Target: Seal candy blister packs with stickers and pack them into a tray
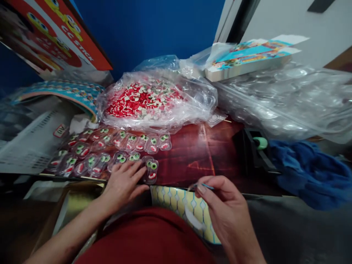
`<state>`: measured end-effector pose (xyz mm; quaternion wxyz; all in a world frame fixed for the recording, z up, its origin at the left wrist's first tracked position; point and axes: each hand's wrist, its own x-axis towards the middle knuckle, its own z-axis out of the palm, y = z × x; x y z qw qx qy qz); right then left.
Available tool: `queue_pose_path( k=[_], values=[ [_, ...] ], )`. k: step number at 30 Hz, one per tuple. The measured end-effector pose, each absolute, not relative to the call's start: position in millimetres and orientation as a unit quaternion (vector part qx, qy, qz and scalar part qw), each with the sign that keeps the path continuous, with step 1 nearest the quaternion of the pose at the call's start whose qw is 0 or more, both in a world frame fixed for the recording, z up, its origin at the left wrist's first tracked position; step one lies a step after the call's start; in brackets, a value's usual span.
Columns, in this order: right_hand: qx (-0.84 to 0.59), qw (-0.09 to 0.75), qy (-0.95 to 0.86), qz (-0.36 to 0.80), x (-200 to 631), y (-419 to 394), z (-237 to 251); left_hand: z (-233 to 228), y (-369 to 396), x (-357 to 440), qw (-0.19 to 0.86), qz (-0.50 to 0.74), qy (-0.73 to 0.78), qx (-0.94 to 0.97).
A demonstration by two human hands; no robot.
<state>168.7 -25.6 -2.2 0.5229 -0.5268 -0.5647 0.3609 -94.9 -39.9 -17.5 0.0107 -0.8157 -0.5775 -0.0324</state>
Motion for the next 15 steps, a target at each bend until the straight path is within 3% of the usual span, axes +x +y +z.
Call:
queue_pose_path(
  k=[4, 9, 12, 15],
  values=[
    [-0.522, 0.552, -0.422, 0.494, 156, -9, -4, -39, -30, -54, -0.003, -0.058, -0.560, -0.827],
    [-0.581, 0.583, -0.351, 0.446, 175, -10, -11, -42, -12, -15, -0.054, -0.096, -0.537, -0.837],
    [-0.610, 0.554, -0.374, 0.426, 181, -17, -12, -36, -17, -23, -0.088, -0.206, -0.539, -0.812],
    [-0.611, 0.518, -0.411, 0.436, 174, -20, -7, -22, -30, -42, -0.239, -0.339, -0.562, -0.716]
  ],
)
